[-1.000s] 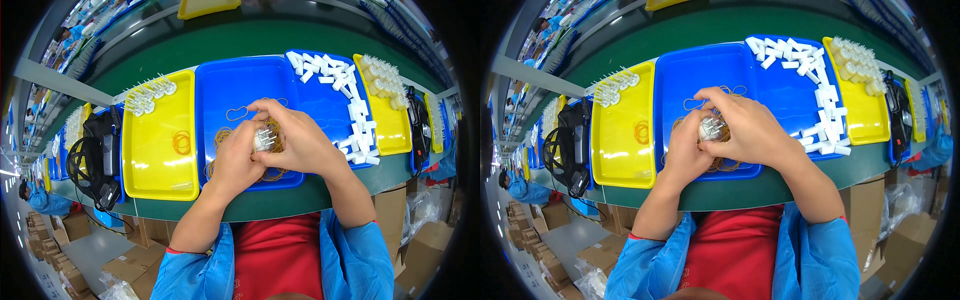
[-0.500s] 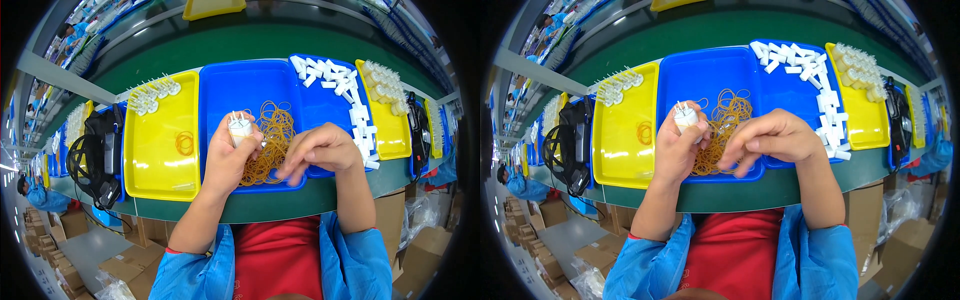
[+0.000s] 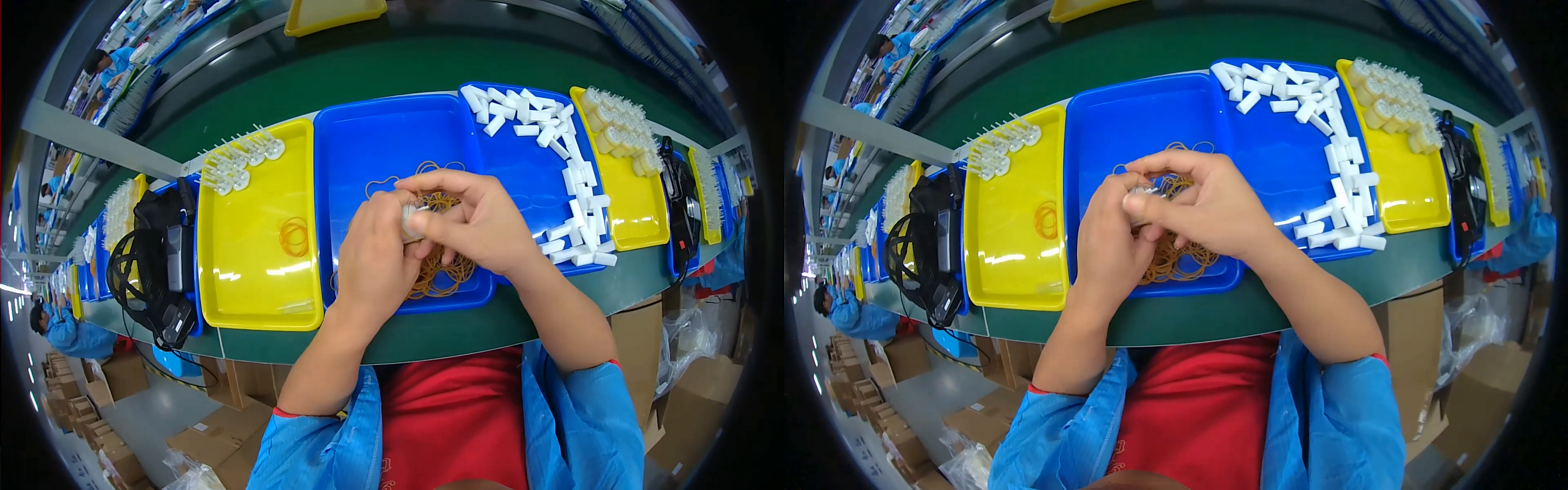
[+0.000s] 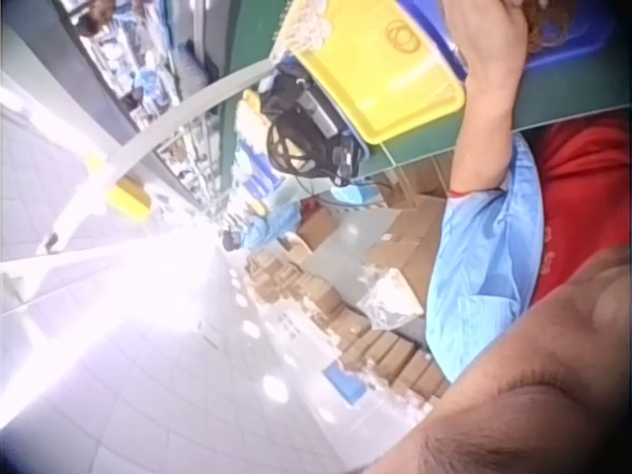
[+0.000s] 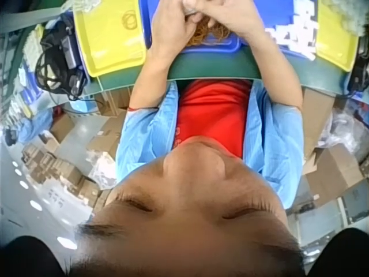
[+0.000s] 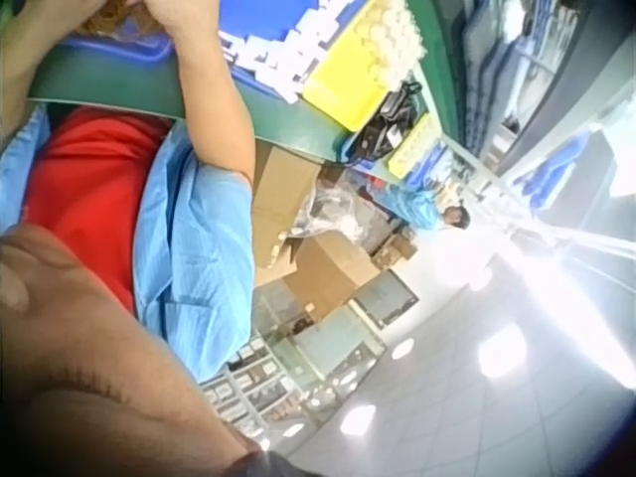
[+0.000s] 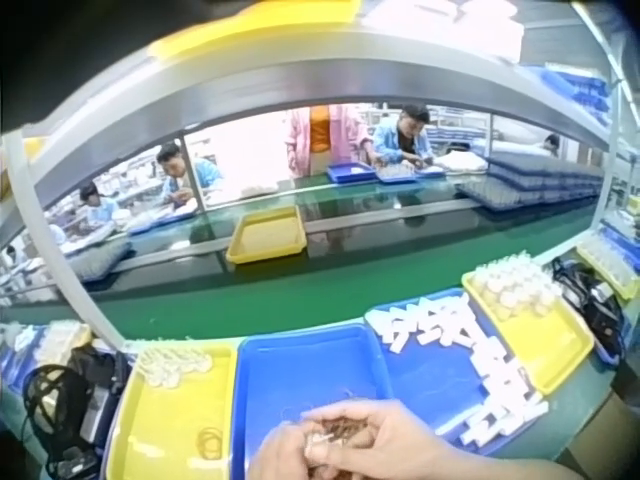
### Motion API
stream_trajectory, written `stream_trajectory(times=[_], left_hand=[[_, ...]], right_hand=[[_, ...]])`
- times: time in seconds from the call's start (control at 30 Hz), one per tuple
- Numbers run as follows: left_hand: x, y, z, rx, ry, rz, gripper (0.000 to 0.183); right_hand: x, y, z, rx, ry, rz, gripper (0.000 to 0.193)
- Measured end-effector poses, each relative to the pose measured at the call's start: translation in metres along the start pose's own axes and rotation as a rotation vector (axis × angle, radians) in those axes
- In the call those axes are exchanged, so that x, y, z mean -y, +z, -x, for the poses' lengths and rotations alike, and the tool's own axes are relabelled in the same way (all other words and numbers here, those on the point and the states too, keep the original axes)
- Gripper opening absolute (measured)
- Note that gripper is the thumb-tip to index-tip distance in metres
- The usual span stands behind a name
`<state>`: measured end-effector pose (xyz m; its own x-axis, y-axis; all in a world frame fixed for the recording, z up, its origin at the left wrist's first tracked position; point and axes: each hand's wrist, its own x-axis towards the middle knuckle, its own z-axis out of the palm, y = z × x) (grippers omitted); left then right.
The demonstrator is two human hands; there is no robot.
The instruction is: The person attaches plastic caps onto multi-pronged plastic pieces by hand, secures them with rubber bands, and arranges them on a tray. The person then pours clear plastic components from a bag into another tray.
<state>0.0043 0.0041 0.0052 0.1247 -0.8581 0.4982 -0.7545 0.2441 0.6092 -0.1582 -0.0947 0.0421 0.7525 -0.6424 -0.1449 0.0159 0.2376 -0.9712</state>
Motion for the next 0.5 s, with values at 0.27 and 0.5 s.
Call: stream_trajectory(times=[0.27, 0.5], left_hand=[[-0.002, 0.014, 0.005, 0.013, -0.202, 0.149, 0.045], [-0.002, 0.014, 0.007, -0.007, -0.352, 0.419, 0.061]], right_hand=[[-0.006, 0.004, -0.005, -0.093, -0.273, 0.455, 0.037], [-0.012, 0.007, 0.002, -0.121, -0.286, 0.617, 0.039]])
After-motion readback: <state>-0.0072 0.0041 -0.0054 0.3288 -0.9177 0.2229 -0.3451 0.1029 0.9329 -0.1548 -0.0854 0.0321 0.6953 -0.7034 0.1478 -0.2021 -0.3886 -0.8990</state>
